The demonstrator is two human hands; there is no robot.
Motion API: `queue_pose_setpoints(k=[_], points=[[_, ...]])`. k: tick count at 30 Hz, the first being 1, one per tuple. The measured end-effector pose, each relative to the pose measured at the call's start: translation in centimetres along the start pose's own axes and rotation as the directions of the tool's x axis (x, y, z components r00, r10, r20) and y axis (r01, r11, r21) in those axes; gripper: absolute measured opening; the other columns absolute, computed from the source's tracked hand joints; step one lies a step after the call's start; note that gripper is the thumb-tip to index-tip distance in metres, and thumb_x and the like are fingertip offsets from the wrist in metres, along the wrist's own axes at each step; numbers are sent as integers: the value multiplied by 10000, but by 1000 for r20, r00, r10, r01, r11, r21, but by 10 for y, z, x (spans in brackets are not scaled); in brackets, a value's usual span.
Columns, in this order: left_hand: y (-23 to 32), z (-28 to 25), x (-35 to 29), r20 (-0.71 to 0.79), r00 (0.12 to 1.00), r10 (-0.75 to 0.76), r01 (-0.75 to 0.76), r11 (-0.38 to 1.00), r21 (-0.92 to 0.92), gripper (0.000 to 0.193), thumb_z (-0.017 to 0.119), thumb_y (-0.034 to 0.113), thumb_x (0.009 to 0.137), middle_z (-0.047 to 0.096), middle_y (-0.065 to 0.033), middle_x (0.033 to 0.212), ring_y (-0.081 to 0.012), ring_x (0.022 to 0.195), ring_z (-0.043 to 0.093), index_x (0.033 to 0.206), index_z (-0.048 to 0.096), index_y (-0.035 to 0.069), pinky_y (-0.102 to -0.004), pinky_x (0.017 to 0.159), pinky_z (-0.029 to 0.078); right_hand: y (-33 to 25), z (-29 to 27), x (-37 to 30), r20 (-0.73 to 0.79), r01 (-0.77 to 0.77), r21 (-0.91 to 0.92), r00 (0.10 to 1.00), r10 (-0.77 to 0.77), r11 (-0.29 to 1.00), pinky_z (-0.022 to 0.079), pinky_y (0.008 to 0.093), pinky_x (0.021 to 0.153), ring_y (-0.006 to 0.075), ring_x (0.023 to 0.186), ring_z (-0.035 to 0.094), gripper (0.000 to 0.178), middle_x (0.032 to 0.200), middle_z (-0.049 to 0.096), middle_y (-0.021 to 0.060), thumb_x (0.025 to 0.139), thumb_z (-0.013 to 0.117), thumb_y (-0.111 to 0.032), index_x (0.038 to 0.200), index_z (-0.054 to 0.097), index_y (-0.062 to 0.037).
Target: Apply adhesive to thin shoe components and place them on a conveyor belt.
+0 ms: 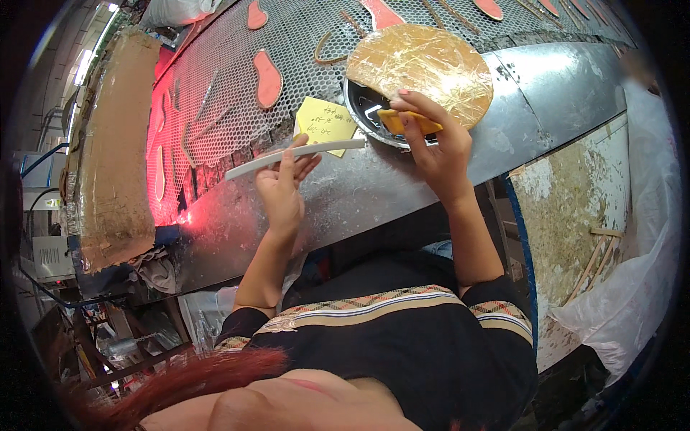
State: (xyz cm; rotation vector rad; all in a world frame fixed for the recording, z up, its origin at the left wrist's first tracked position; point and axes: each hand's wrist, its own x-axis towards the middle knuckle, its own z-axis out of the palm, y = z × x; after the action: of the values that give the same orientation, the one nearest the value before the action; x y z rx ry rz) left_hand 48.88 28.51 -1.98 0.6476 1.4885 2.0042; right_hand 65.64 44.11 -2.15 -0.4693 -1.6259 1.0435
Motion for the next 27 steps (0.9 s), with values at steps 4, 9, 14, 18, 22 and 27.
queue_pose_setpoints(k=[4, 9, 14, 18, 22, 27], points=[[-13, 8, -1, -54, 993, -110, 106, 992, -72, 233, 461, 73, 954, 563, -277, 1152, -340, 986, 630, 1100, 446, -107, -430, 831, 565, 0, 6, -5, -107, 48, 30, 993, -45, 998, 521, 301, 801, 188, 907, 667, 223, 961, 679, 122, 850, 602, 24, 1072, 599, 7], [-19, 12, -1, -47, 985, -164, 161, 985, -56, 266, 464, 52, 946, 570, -263, 1132, -329, 955, 640, 1148, 416, -115, -390, 797, 585, -6, 16, -3, 14, 364, -147, 931, -366, 920, 529, 300, 742, 228, 849, 673, 247, 963, 671, 128, 817, 621, 46, 1059, 582, 13], [-18, 12, 2, -30, 983, -180, 179, 982, -54, 301, 463, 49, 946, 577, -256, 1121, -308, 937, 645, 1184, 411, -128, -371, 787, 587, 2, 19, -2, 159, 346, -189, 934, -319, 919, 511, 308, 631, 248, 726, 639, 367, 898, 633, 131, 738, 623, 97, 1077, 578, -37], [-16, 14, 3, -24, 989, -148, 147, 988, -41, 274, 471, 44, 942, 586, -255, 1104, -291, 922, 648, 1148, 449, -135, -360, 785, 589, 4, 9, 4, 170, 325, -295, 943, -285, 899, 513, 312, 645, 257, 751, 641, 351, 904, 640, 126, 763, 611, 96, 1082, 582, -49], [-13, 8, 4, -8, 994, -109, 109, 994, -19, 221, 521, 54, 921, 613, -221, 1069, -282, 937, 649, 1070, 512, -108, -360, 774, 583, 7, 0, 1, 42, 281, -279, 959, -281, 918, 511, 309, 691, 256, 785, 650, 276, 905, 659, 135, 801, 622, 56, 1060, 604, -36], [-14, -19, 28, -19, 996, -82, 84, 977, 195, 163, 660, 110, 845, 616, -77, 775, -135, 698, 586, 918, 595, -21, -264, 586, 477, 27, -8, -8, 16, 143, -189, 990, -142, 972, 513, 293, 740, 216, 843, 662, 210, 940, 666, 129, 846, 596, 27, 1052, 605, -12]])
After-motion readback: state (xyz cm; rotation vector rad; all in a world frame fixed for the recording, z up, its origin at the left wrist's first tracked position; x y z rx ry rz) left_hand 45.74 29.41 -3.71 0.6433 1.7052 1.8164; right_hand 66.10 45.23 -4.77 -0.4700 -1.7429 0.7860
